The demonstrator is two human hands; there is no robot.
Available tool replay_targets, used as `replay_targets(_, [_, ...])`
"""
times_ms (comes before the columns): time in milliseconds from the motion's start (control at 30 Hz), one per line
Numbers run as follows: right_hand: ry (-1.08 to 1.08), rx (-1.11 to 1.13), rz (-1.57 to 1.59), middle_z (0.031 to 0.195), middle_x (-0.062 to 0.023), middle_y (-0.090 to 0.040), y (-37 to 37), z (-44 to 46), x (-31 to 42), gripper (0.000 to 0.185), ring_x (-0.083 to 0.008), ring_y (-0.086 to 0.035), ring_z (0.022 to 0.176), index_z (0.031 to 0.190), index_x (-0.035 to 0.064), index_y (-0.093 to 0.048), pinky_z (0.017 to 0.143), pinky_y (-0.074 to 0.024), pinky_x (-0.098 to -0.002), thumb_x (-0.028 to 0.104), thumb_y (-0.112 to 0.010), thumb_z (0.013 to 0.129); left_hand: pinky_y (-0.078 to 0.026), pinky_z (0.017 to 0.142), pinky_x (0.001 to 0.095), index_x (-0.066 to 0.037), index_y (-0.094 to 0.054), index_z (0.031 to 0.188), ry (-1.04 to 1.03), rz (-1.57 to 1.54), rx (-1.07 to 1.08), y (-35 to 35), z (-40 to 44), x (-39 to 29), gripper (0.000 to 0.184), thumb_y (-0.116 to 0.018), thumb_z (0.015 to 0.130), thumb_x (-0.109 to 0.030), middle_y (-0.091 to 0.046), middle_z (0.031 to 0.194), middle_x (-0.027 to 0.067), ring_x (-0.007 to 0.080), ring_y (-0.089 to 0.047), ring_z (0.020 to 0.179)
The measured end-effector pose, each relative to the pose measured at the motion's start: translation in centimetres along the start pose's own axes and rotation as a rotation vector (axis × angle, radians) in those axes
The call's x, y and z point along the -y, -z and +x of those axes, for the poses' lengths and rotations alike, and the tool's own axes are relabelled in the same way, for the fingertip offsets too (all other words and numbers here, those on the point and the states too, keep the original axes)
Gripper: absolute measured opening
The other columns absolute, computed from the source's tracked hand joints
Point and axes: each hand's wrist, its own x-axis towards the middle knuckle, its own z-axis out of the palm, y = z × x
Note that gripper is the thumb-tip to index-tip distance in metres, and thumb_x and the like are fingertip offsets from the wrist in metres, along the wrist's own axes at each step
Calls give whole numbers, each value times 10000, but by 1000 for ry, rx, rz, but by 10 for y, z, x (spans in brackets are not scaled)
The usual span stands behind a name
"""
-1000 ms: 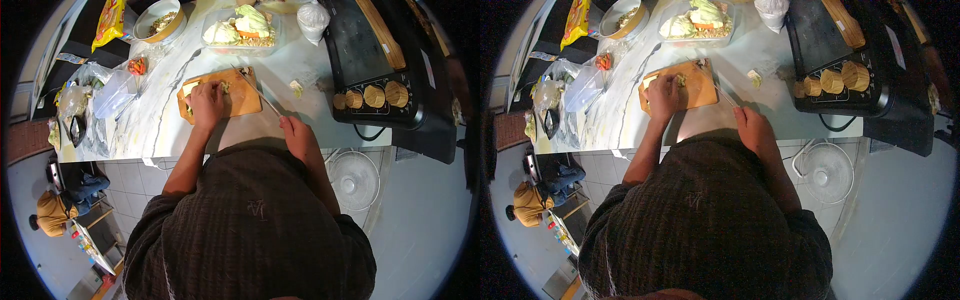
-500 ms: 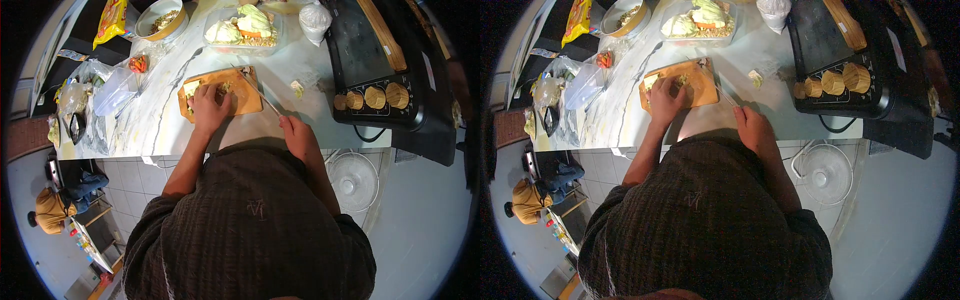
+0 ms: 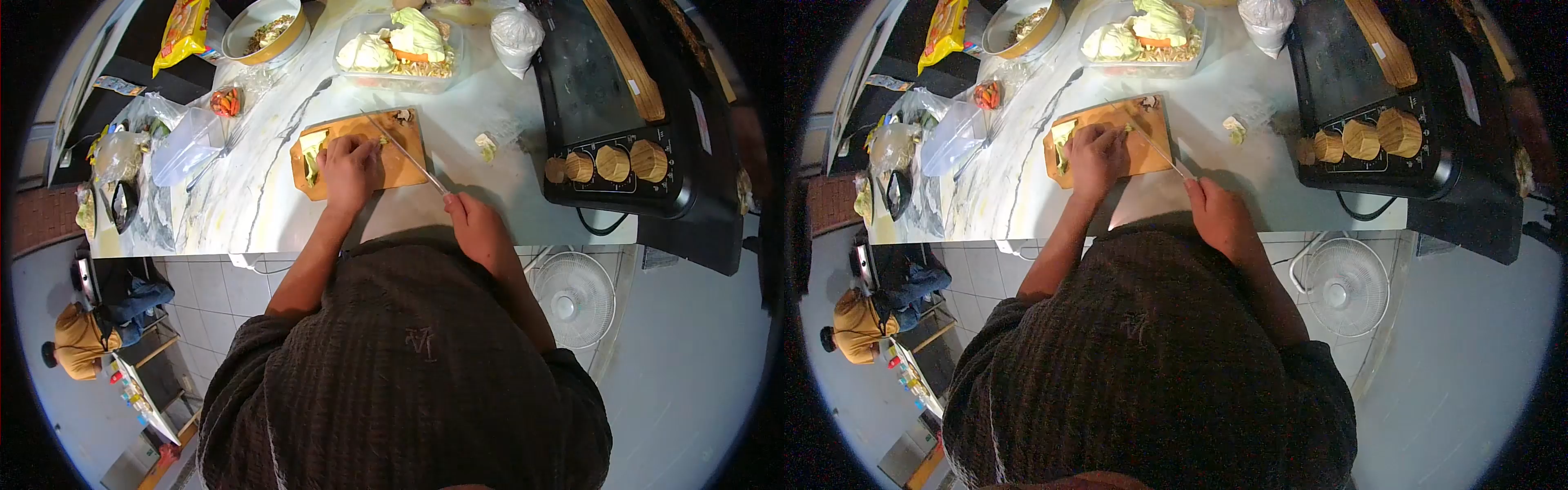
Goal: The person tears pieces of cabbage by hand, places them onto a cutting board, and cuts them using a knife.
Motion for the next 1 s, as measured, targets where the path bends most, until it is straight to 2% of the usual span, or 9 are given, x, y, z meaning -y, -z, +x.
replay_targets(33, [-13, 22, -11, 912, -234, -691, -1, 0, 1, 432, -405, -678, 912, 1022, -18, -671, 795, -508, -428, 369, -482, 1061, -370, 796, 417, -167, -767, 868, 0, -1, 2, 0, 0, 0, 54, -770, 814, -163, -665, 896, -9, 218, -607, 910])
replay_targets(133, [-7, 47, -29, 933, -243, -692, -8, 2, 0, 430, -428, -669, 942, 1019, -19, -667, 802, -508, -444, 362, -473, 1066, -372, 787, 418, -165, -779, 839, 40, -52, -2, 3, 3, -3, 32, -778, 807, -161, -672, 869, -15, 216, -609, 887])
replay_targets(267, [25, 35, -32, 932, -245, -691, -14, 4, -3, 428, -445, -659, 938, 1009, -19, -665, 799, -510, -444, 355, -466, 1069, -389, 798, 414, -168, -800, 888, 109, -103, 45, 4, 3, -2, 89, -787, 800, -155, -687, 883, -5, 224, -617, 897])
replay_targets(367, [29, 28, -45, 926, -249, -689, -16, 5, -4, 428, -466, -647, 920, 997, -18, -660, 783, -510, -465, 353, -460, 1071, -405, 824, 409, -164, -806, 931, 136, -160, 91, 2, 4, 5, 133, -787, 800, -153, -696, 906, 5, 232, -624, 920])
replay_targets(533, [-18, 61, -218, 914, -286, -670, -20, 7, 6, 418, -511, -618, 891, 984, 1, -624, 767, -487, -573, 362, -434, 1074, -418, 868, 403, -144, -804, 958, 156, -225, 141, 1, 5, 8, 147, -777, 813, -154, -705, 938, 22, 240, -632, 952])
replay_targets(633, [5, 40, -210, 890, -301, -662, -24, 15, 7, 424, -527, -611, 882, 986, 10, -612, 773, -473, -607, 377, -419, 1075, -418, 881, 404, -136, -801, 953, 128, -242, 120, -1, 1, 12, 133, -768, 825, -152, -708, 950, 29, 240, -635, 963])
replay_targets(933, [-30, -15, -218, 881, -286, -662, -20, 7, -1, 422, -530, -608, 890, 977, 19, -608, 759, -465, -603, 385, -424, 1072, -415, 866, 412, -111, -783, 946, 121, -194, 122, 1, 1, 7, 123, -768, 832, -156, -700, 960, 26, 243, -634, 960])
replay_targets(1000, [-33, 4, -197, 898, -295, -666, -18, 5, -5, 453, -531, -617, 902, 987, 20, -619, 790, -473, -608, 413, -410, 1069, -415, 853, 413, -109, -776, 941, 48, -179, 62, -1, -2, 8, 121, -774, 827, -149, -690, 958, 17, 241, -630, 953])
